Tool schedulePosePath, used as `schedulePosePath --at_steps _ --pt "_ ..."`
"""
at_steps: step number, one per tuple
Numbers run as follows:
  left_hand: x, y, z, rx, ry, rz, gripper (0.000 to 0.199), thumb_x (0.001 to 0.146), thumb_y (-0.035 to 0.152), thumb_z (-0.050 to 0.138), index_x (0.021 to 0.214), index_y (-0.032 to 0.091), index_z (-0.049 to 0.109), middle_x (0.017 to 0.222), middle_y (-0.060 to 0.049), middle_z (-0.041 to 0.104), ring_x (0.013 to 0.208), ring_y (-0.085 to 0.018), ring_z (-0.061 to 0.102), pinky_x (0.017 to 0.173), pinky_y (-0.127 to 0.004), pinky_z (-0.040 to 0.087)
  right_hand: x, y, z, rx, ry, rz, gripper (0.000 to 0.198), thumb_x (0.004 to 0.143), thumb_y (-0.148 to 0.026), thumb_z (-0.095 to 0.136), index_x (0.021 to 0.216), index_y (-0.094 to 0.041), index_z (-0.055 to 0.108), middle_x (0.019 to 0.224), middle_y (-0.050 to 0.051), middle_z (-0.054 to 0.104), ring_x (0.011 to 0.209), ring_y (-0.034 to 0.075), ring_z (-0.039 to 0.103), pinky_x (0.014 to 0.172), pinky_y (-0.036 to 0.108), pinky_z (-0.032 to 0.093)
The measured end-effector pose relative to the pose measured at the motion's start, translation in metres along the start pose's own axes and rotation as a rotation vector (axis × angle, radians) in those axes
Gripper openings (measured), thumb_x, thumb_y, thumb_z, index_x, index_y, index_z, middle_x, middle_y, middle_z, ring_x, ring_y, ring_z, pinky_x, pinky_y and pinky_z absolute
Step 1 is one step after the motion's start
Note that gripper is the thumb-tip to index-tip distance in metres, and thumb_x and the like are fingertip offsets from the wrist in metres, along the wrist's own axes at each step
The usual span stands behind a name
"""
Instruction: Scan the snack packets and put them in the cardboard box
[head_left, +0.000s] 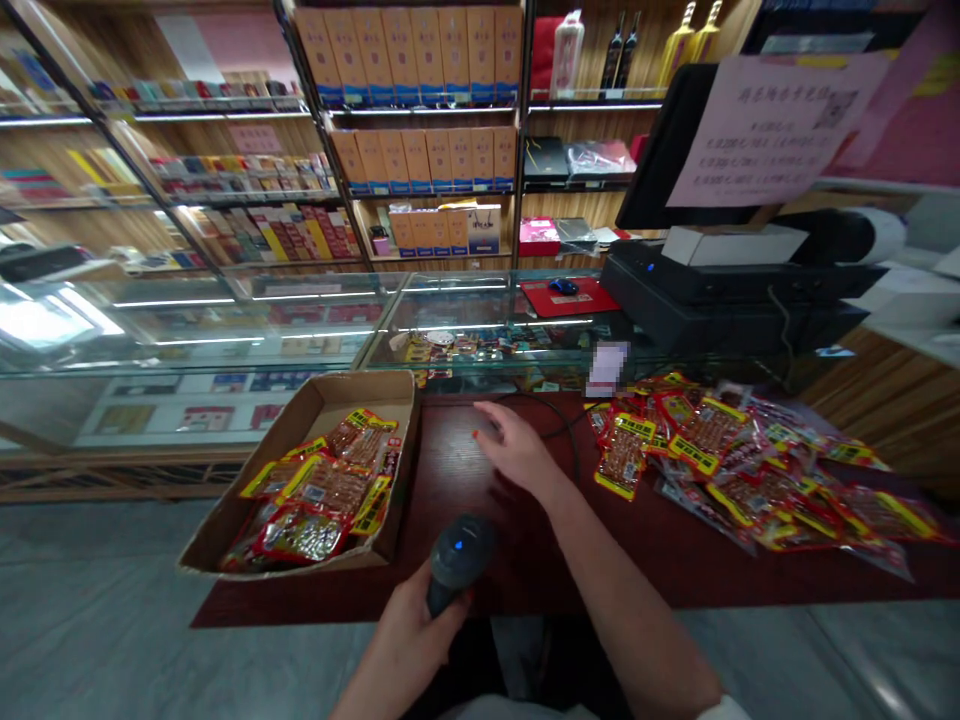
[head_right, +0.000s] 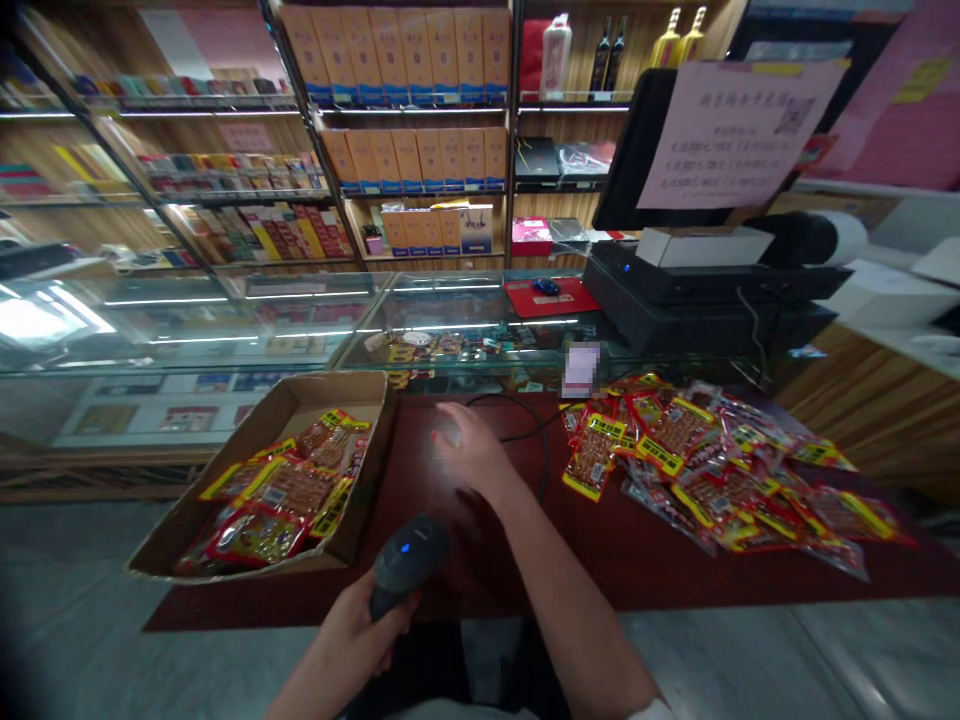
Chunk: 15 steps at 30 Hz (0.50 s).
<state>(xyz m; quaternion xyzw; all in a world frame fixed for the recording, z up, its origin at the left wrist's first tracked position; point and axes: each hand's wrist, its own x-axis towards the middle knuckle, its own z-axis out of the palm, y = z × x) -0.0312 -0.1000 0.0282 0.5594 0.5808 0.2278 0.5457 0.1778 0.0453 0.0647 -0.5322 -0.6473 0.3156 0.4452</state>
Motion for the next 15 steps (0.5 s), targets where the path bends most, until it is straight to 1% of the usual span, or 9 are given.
schedulePosePath --at_steps 2,3,5,7,9,11,13,15 --pt "0.000 -0.001 -0.001 0.019 -0.005 -0.009 0.023 0.086 0.039 0.066 0.094 0.019 0.060 0.061 0.007 0.057 0.044 -0.010 0.050 0.045 -0.021 0.036 -0.013 0.031 -0.042 -0.145 0.134 0.069 0.046 0.091 -0.023 0.060 0.136 -0.013 0.065 0.151 0.019 0.058 0.147 0.034 0.046 0.127 0.053 0.026" --pt "0.001 -0.001 -0.001 0.029 -0.010 -0.011 0.023 0.086 0.039 0.066 0.095 0.018 0.060 0.061 0.006 0.057 0.044 -0.011 0.050 0.045 -0.021 0.036 -0.021 0.047 -0.062 -0.238 0.208 0.121 0.046 0.092 -0.020 0.056 0.136 -0.011 0.064 0.155 0.022 0.052 0.151 0.038 0.038 0.127 0.059 0.019" --pt "0.001 0.000 0.000 0.049 -0.019 -0.004 0.023 0.086 0.037 0.065 0.097 0.018 0.061 0.061 0.006 0.058 0.046 -0.011 0.051 0.046 -0.022 0.037 -0.039 0.075 -0.096 -0.593 0.359 0.260 0.047 0.094 -0.019 0.051 0.139 -0.011 0.062 0.157 0.026 0.048 0.152 0.043 0.034 0.121 0.066 0.023" --pt "0.002 0.004 0.002 0.059 -0.026 0.008 0.022 0.086 0.036 0.064 0.098 0.017 0.062 0.060 0.006 0.057 0.047 -0.012 0.052 0.047 -0.022 0.038 -0.058 0.094 -0.115 -0.890 0.463 0.374 0.051 0.096 -0.027 0.054 0.143 -0.009 0.057 0.154 0.031 0.047 0.146 0.048 0.037 0.112 0.068 0.033" --pt "0.002 0.009 0.005 0.050 -0.026 0.017 0.022 0.085 0.036 0.065 0.097 0.017 0.064 0.059 0.006 0.056 0.047 -0.013 0.052 0.048 -0.023 0.038 -0.074 0.104 -0.120 -1.038 0.513 0.408 0.064 0.094 -0.040 0.061 0.148 -0.007 0.050 0.151 0.035 0.046 0.138 0.051 0.044 0.104 0.067 0.040" --pt "0.002 0.014 0.008 0.031 -0.026 0.025 0.022 0.084 0.036 0.067 0.096 0.017 0.066 0.058 0.006 0.056 0.047 -0.013 0.052 0.049 -0.024 0.040 -0.088 0.109 -0.114 -1.100 0.528 0.395 0.078 0.091 -0.049 0.066 0.153 -0.007 0.043 0.145 0.034 0.050 0.127 0.050 0.051 0.099 0.064 0.043" --pt "0.001 0.018 0.010 0.012 -0.027 0.033 0.022 0.083 0.036 0.069 0.095 0.017 0.068 0.057 0.006 0.056 0.049 -0.014 0.053 0.052 -0.024 0.042 -0.097 0.111 -0.104 -1.105 0.530 0.408 0.085 0.090 -0.054 0.066 0.156 -0.007 0.039 0.134 0.033 0.056 0.117 0.048 0.056 0.094 0.062 0.045" --pt "0.001 0.020 0.010 -0.004 -0.030 0.041 0.024 0.082 0.037 0.072 0.095 0.017 0.070 0.057 0.005 0.058 0.053 -0.016 0.056 0.056 -0.025 0.046 -0.102 0.114 -0.096 -1.063 0.537 0.444 0.087 0.090 -0.055 0.065 0.157 -0.006 0.036 0.127 0.034 0.058 0.111 0.047 0.059 0.090 0.061 0.047"
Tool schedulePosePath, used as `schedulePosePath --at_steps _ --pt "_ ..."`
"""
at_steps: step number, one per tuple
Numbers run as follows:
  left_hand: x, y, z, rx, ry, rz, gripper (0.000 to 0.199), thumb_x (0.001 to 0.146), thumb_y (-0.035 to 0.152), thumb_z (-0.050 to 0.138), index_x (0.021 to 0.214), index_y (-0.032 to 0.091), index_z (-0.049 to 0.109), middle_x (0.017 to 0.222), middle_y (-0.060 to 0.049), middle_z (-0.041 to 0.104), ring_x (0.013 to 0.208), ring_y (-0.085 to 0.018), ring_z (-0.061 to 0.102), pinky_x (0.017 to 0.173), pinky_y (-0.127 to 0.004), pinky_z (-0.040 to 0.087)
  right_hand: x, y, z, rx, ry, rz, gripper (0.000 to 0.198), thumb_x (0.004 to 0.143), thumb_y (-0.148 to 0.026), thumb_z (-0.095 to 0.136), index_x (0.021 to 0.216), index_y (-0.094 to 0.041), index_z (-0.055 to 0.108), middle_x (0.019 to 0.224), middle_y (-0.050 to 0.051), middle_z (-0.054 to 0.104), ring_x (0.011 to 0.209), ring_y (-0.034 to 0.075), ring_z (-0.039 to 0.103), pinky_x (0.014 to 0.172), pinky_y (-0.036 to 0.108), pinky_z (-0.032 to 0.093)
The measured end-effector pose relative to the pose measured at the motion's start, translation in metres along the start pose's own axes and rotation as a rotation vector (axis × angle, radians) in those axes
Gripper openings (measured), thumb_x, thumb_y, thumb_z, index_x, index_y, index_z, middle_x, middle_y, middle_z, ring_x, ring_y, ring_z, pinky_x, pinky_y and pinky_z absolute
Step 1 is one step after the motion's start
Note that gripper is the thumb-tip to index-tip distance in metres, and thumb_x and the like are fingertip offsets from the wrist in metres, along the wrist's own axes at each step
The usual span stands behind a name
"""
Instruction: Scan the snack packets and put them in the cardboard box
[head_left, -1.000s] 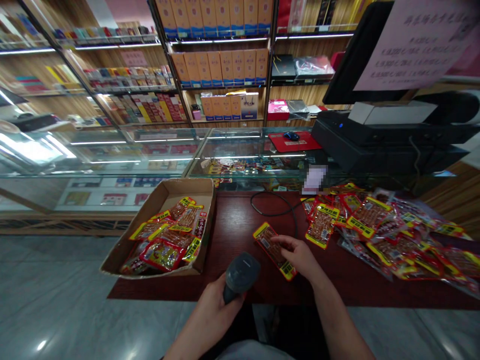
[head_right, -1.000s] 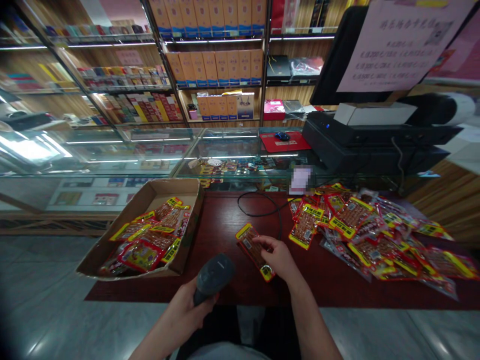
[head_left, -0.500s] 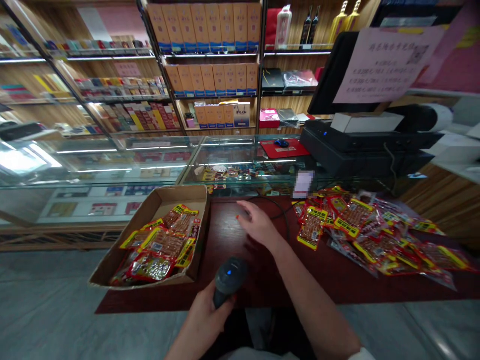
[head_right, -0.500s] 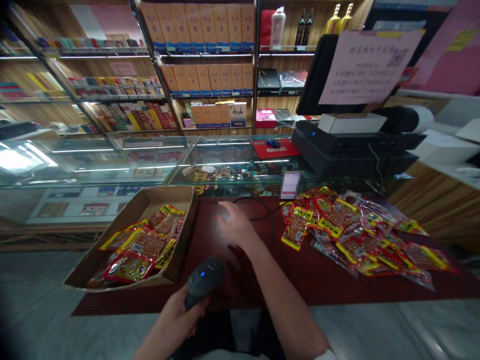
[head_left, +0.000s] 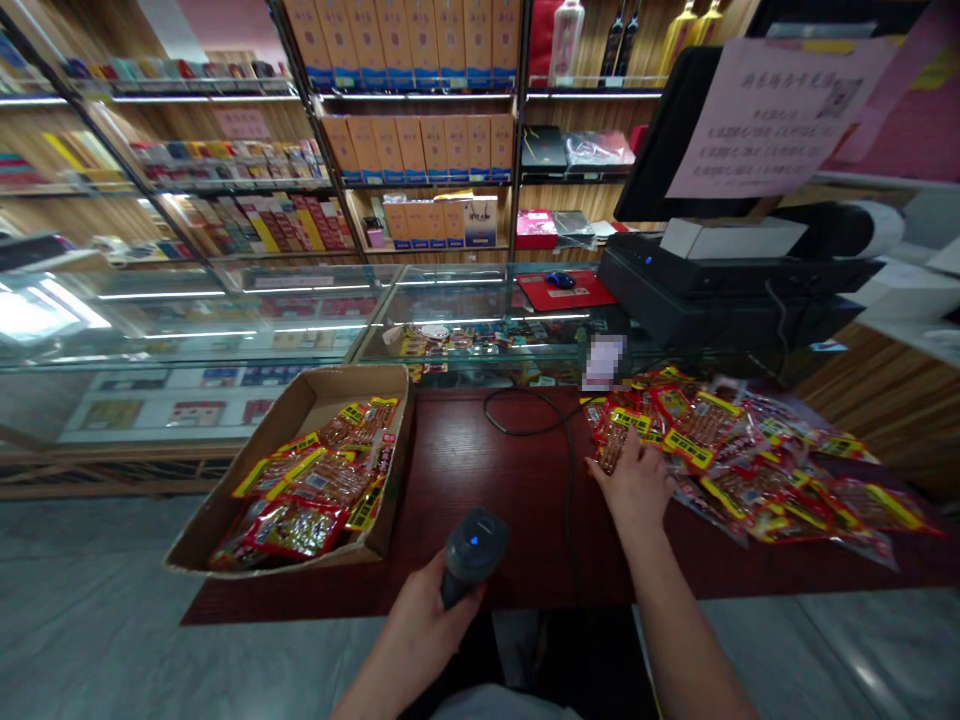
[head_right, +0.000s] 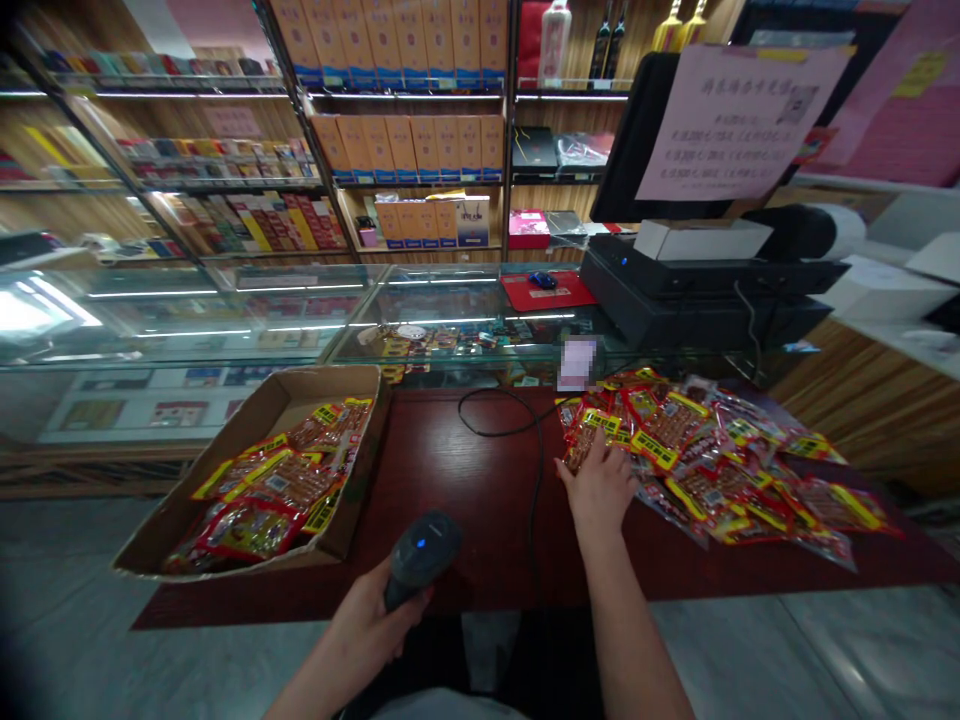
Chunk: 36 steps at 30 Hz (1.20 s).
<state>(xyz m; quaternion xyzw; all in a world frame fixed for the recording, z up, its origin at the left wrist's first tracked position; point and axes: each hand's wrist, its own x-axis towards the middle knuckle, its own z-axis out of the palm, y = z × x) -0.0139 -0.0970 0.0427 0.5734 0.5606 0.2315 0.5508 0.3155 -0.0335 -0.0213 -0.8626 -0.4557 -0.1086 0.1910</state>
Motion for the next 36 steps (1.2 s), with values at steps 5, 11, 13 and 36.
schedulePosePath --at_steps 5,11,13,36 --pt "0.001 0.000 -0.005 0.001 0.012 0.001 0.025 0.081 0.037 0.072 0.097 0.017 0.071 0.058 0.003 0.061 0.060 -0.019 0.062 0.061 -0.026 0.049 0.001 0.007 0.010 0.278 -0.033 0.051 0.094 0.087 -0.044 0.064 0.163 -0.007 0.025 0.140 0.032 0.050 0.119 0.044 0.058 0.094 0.055 0.051" --pt "0.002 -0.005 -0.009 0.011 0.005 0.004 0.022 0.082 0.035 0.070 0.094 0.017 0.071 0.059 0.003 0.061 0.063 -0.020 0.062 0.063 -0.027 0.050 0.007 0.020 0.011 0.760 -0.005 0.301 0.087 0.082 -0.042 0.064 0.159 -0.010 0.040 0.119 0.018 0.070 0.108 0.034 0.067 0.104 0.051 0.050" --pt "0.001 -0.006 -0.009 0.002 0.015 -0.003 0.022 0.081 0.036 0.071 0.092 0.017 0.070 0.058 0.004 0.060 0.062 -0.019 0.062 0.062 -0.027 0.049 0.001 0.012 0.006 0.830 0.010 0.277 0.065 0.085 -0.045 0.063 0.143 -0.017 0.062 0.117 0.016 0.071 0.108 0.034 0.067 0.105 0.051 0.050" --pt "-0.002 0.007 -0.011 0.019 0.021 0.025 0.018 0.080 0.032 0.069 0.091 0.019 0.070 0.058 0.004 0.060 0.062 -0.019 0.061 0.064 -0.027 0.050 -0.051 -0.055 -0.011 0.328 -0.512 -0.451 0.065 0.083 -0.028 0.075 0.146 -0.023 0.058 0.131 0.015 0.068 0.124 0.036 0.063 0.104 0.052 0.046"
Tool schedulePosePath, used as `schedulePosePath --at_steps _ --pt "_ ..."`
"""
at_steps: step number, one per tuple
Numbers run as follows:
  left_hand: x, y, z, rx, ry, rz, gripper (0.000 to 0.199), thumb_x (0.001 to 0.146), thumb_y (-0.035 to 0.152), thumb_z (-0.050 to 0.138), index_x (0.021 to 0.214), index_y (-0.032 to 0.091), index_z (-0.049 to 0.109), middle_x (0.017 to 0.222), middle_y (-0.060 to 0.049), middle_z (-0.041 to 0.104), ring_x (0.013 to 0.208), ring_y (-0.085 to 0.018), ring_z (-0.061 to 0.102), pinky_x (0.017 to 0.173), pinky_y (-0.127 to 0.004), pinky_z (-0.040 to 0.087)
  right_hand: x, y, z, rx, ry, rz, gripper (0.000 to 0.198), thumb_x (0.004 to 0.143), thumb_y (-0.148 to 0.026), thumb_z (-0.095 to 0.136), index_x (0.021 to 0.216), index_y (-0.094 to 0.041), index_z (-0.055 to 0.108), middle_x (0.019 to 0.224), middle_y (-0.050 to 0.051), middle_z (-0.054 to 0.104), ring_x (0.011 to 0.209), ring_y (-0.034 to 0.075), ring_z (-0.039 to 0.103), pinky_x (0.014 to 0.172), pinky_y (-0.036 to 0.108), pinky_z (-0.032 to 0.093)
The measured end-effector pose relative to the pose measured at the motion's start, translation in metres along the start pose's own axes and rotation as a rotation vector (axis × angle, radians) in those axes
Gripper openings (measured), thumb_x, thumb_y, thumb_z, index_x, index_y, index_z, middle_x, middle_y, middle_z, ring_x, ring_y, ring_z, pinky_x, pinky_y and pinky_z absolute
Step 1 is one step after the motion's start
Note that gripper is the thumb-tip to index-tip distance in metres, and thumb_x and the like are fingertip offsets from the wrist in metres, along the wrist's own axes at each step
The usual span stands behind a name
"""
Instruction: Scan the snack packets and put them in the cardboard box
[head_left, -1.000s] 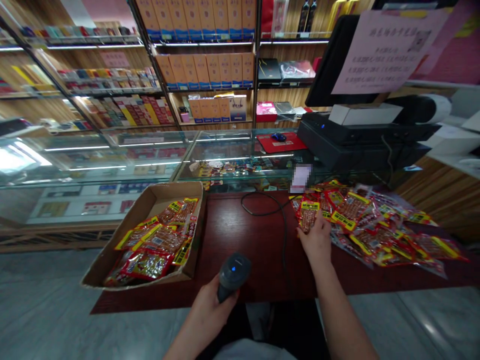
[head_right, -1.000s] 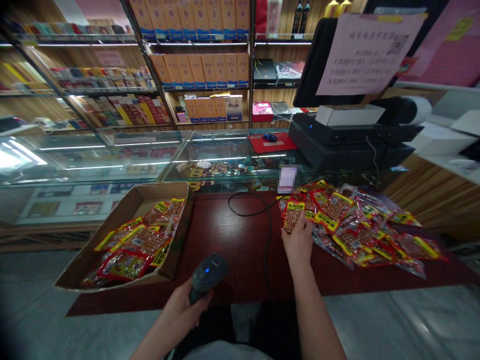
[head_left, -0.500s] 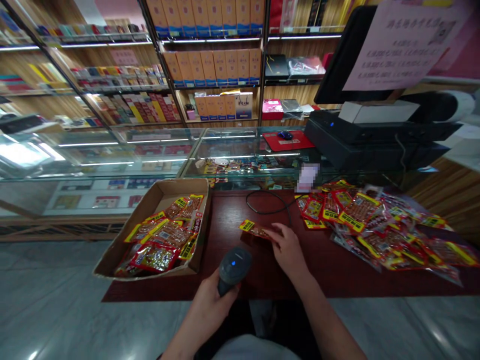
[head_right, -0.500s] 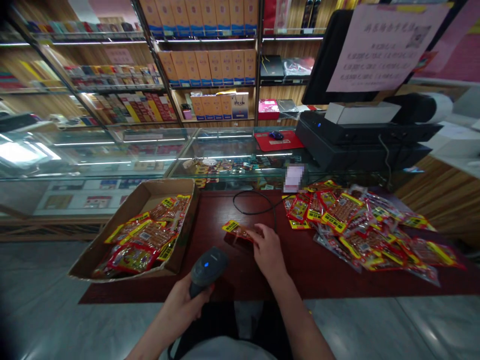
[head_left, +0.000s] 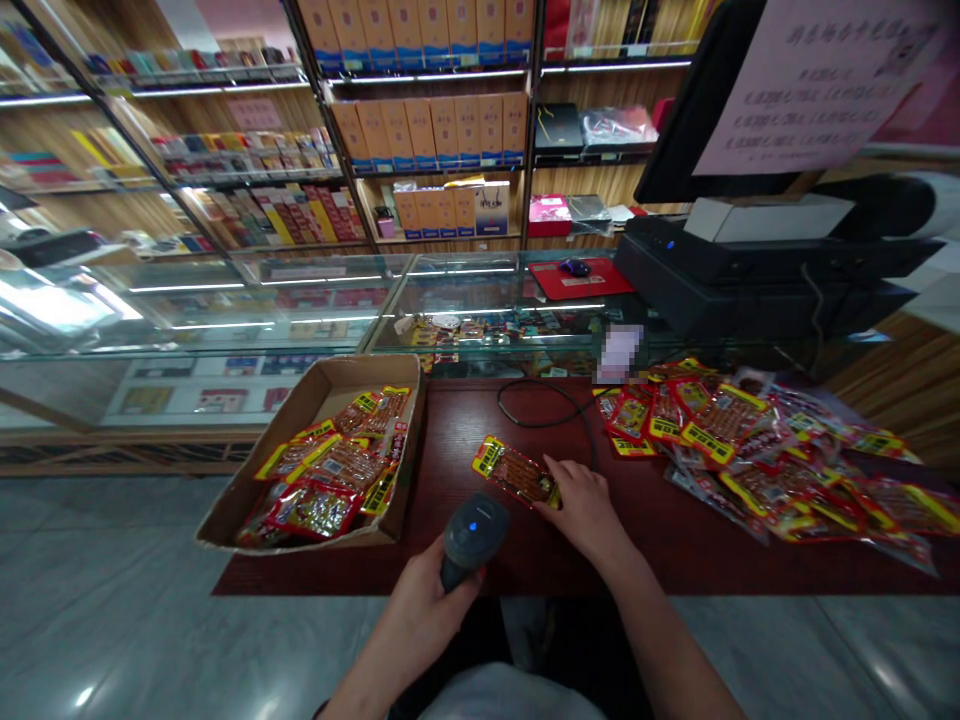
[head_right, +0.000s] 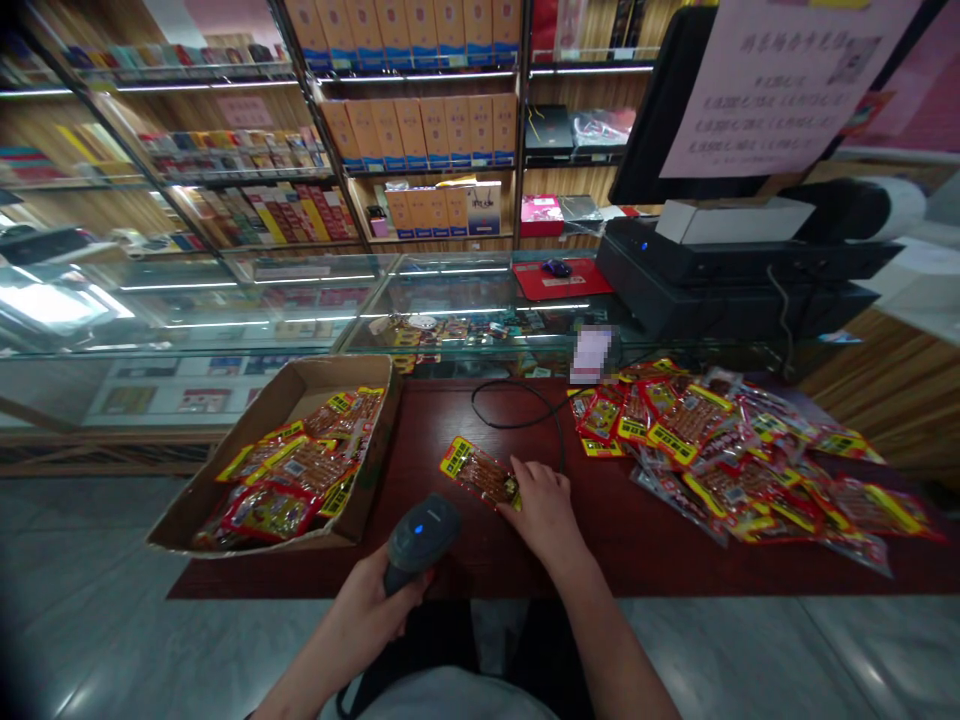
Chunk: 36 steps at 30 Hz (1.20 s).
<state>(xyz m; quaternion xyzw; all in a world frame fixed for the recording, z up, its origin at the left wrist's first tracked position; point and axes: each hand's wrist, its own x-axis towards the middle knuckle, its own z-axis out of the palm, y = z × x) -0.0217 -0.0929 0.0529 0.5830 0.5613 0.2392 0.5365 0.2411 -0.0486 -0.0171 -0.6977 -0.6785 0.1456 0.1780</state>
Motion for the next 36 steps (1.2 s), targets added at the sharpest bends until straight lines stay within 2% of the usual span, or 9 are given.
schedulePosePath --at_steps 3,6,11,18,21,24,27,32,36 --pt "0.000 0.003 0.001 0.028 -0.004 0.011 0.019 0.081 0.032 0.067 0.094 0.018 0.070 0.058 0.004 0.060 0.063 -0.019 0.062 0.065 -0.028 0.051 0.005 0.001 0.002 0.158 -0.007 -0.007 0.060 0.081 -0.018 0.072 0.140 -0.022 0.063 0.123 0.013 0.066 0.114 0.030 0.067 0.101 0.044 0.052" --pt "-0.001 0.002 0.000 0.056 -0.004 -0.002 0.022 0.082 0.033 0.067 0.096 0.017 0.070 0.059 0.003 0.062 0.062 -0.019 0.062 0.065 -0.028 0.052 0.009 0.005 0.008 0.380 0.079 -0.047 0.044 0.083 -0.011 0.061 0.124 -0.024 0.072 0.120 0.009 0.065 0.111 0.023 0.069 0.103 0.038 0.053" --pt "-0.003 -0.002 -0.002 0.055 0.012 -0.005 0.021 0.083 0.030 0.065 0.099 0.017 0.071 0.061 0.002 0.065 0.066 -0.020 0.065 0.067 -0.028 0.053 0.003 0.010 0.017 0.473 0.229 -0.102 0.041 0.081 -0.006 0.049 0.091 -0.027 0.082 0.147 0.007 0.058 0.130 0.024 0.062 0.114 0.045 0.048" --pt "-0.001 -0.001 0.000 0.034 0.005 0.025 0.023 0.083 0.027 0.065 0.102 0.016 0.072 0.063 0.001 0.066 0.067 -0.020 0.066 0.067 -0.028 0.053 -0.016 0.002 0.002 0.201 0.047 -0.155 0.053 0.073 -0.002 0.053 0.110 -0.028 0.082 0.148 0.006 0.063 0.139 0.027 0.055 0.119 0.048 0.041" --pt "-0.002 0.003 0.001 0.025 0.001 0.025 0.023 0.083 0.028 0.065 0.102 0.016 0.071 0.063 0.002 0.065 0.064 -0.019 0.064 0.065 -0.027 0.052 -0.010 0.002 -0.005 0.147 0.047 -0.100 0.049 0.084 -0.012 0.058 0.130 -0.022 0.072 0.149 0.011 0.062 0.139 0.028 0.055 0.117 0.047 0.042" --pt "-0.004 0.005 0.002 0.018 -0.016 0.012 0.020 0.083 0.028 0.065 0.099 0.017 0.070 0.061 0.003 0.063 0.058 -0.016 0.059 0.060 -0.025 0.049 -0.001 0.003 -0.009 0.052 0.002 -0.080 0.064 0.084 -0.025 0.071 0.146 -0.019 0.059 0.142 0.016 0.064 0.135 0.034 0.057 0.114 0.052 0.043" --pt "-0.007 0.004 0.002 0.006 -0.046 -0.018 0.016 0.084 0.027 0.064 0.097 0.018 0.067 0.060 0.005 0.059 0.050 -0.013 0.053 0.052 -0.023 0.043 0.004 0.003 -0.011 0.052 -0.040 -0.083 0.065 0.078 -0.025 0.079 0.141 -0.020 0.063 0.127 0.014 0.067 0.122 0.033 0.064 0.107 0.047 0.049" --pt "-0.012 0.003 -0.001 0.003 -0.087 -0.041 0.012 0.084 0.028 0.060 0.091 0.019 0.060 0.062 0.006 0.055 0.048 -0.012 0.050 0.048 -0.022 0.039 0.008 0.007 0.003 0.440 0.062 0.026 0.027 0.081 -0.026 0.071 0.108 -0.022 0.075 0.114 0.008 0.071 0.103 0.024 0.071 0.097 0.037 0.055" --pt "-0.015 0.013 -0.006 0.019 -0.075 -0.032 0.014 0.081 0.028 0.061 0.091 0.018 0.061 0.062 0.006 0.054 0.049 -0.012 0.050 0.049 -0.023 0.040 0.008 0.014 0.020 0.866 0.076 0.171 0.033 0.087 -0.044 0.065 0.109 -0.023 0.078 0.111 0.007 0.080 0.104 0.026 0.075 0.098 0.041 0.056"
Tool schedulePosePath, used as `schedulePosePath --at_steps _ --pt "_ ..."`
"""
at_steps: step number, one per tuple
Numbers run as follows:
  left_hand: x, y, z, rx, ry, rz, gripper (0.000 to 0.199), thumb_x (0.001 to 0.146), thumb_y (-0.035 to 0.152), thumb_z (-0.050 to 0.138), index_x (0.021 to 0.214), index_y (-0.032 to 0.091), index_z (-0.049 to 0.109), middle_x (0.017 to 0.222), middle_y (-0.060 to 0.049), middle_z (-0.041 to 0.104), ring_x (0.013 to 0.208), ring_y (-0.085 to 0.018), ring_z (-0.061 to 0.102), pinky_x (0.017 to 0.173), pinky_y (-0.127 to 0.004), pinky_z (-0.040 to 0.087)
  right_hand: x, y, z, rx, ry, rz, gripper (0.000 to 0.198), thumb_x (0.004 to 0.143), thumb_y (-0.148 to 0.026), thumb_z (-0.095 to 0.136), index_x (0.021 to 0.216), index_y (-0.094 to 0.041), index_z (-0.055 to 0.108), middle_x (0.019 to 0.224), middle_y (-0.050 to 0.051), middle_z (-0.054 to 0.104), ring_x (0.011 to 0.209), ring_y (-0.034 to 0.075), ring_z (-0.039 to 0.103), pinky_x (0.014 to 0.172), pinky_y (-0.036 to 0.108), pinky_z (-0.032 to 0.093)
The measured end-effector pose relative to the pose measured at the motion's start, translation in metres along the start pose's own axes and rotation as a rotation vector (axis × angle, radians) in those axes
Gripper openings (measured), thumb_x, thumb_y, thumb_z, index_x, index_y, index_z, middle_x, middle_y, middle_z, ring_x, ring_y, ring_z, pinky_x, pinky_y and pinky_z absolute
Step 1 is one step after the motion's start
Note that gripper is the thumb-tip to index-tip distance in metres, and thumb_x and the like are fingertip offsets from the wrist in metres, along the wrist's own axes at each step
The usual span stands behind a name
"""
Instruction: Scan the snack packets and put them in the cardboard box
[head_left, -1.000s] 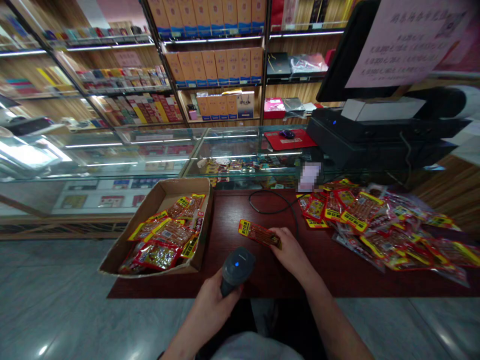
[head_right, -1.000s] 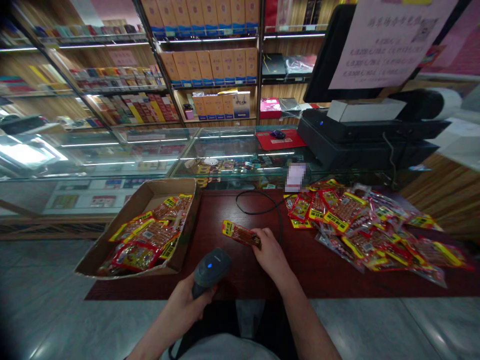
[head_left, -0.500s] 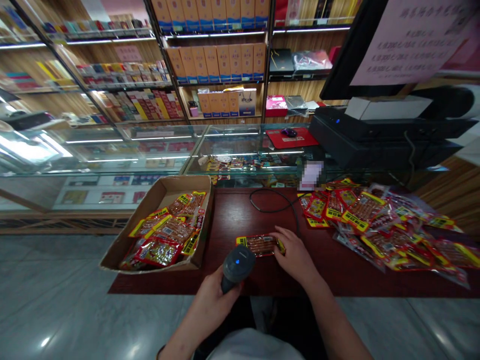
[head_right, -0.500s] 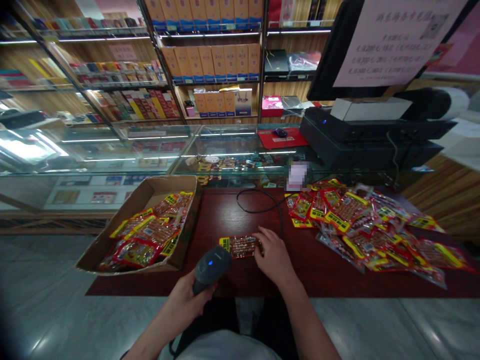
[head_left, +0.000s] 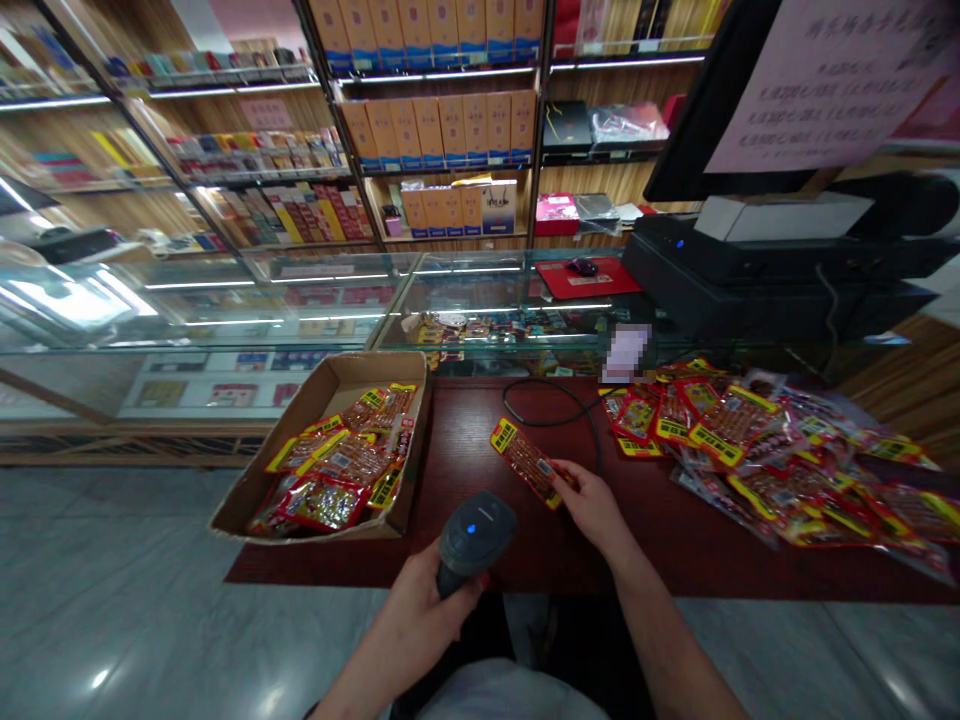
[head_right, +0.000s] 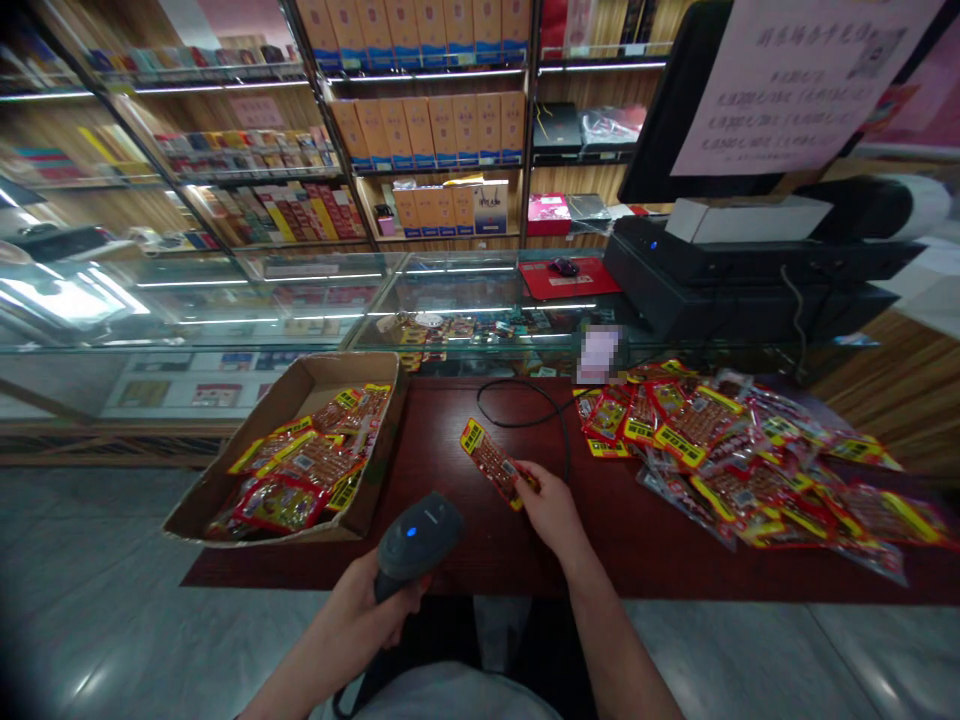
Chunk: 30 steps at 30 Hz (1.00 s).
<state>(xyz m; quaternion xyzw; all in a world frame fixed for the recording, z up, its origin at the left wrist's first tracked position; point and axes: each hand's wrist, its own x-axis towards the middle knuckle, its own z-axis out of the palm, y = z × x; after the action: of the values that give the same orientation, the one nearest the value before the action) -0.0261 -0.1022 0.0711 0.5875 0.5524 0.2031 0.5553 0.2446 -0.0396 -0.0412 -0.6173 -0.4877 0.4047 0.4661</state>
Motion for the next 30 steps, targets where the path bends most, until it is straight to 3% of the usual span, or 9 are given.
schedulePosePath --at_steps 3,9,15,22,27,30 --pt "-0.002 0.009 -0.002 0.030 0.029 0.025 0.012 0.080 0.027 0.061 0.089 0.018 0.064 0.063 0.005 0.057 0.052 -0.013 0.051 0.053 -0.024 0.043 0.000 0.006 0.001 0.166 0.003 0.068 0.043 0.082 -0.053 0.070 0.112 -0.023 0.080 0.116 0.007 0.081 0.111 0.029 0.074 0.104 0.044 0.054" --pt "-0.008 0.018 -0.005 0.039 0.040 0.085 0.012 0.083 0.026 0.063 0.091 0.018 0.069 0.061 0.004 0.060 0.061 -0.017 0.057 0.064 -0.026 0.050 0.001 0.001 -0.002 0.278 0.007 0.146 0.050 0.076 -0.058 0.075 0.110 -0.023 0.083 0.118 0.008 0.081 0.115 0.032 0.073 0.109 0.049 0.051" --pt "-0.011 0.017 -0.004 0.002 0.007 0.040 0.014 0.084 0.028 0.064 0.095 0.018 0.068 0.062 0.005 0.059 0.054 -0.013 0.052 0.055 -0.023 0.045 0.000 -0.004 -0.004 0.274 -0.002 0.143 0.051 0.076 -0.058 0.074 0.110 -0.021 0.083 0.118 0.008 0.081 0.116 0.032 0.073 0.109 0.048 0.051" --pt "0.003 0.020 0.008 -0.011 -0.028 0.043 0.012 0.084 0.026 0.063 0.092 0.018 0.067 0.061 0.005 0.058 0.053 -0.013 0.053 0.053 -0.023 0.042 -0.002 -0.001 -0.006 0.211 -0.029 0.156 0.049 0.079 -0.055 0.070 0.114 -0.023 0.081 0.119 0.009 0.080 0.115 0.034 0.074 0.096 0.048 0.061" --pt "0.008 0.026 0.011 -0.034 -0.018 0.051 0.017 0.083 0.029 0.067 0.095 0.017 0.070 0.061 0.003 0.061 0.058 -0.016 0.057 0.057 -0.024 0.046 -0.004 -0.001 -0.006 0.267 0.004 0.144 0.049 0.073 -0.057 0.076 0.107 -0.021 0.083 0.114 0.008 0.082 0.114 0.032 0.074 0.105 0.050 0.055" --pt "0.010 0.013 0.010 -0.028 -0.016 0.025 0.018 0.085 0.029 0.065 0.098 0.017 0.067 0.062 0.005 0.059 0.051 -0.013 0.053 0.051 -0.022 0.041 -0.002 -0.012 -0.003 0.352 0.042 0.187 0.050 0.069 -0.056 0.081 0.104 -0.020 0.083 0.110 0.009 0.083 0.107 0.031 0.076 0.099 0.047 0.058"
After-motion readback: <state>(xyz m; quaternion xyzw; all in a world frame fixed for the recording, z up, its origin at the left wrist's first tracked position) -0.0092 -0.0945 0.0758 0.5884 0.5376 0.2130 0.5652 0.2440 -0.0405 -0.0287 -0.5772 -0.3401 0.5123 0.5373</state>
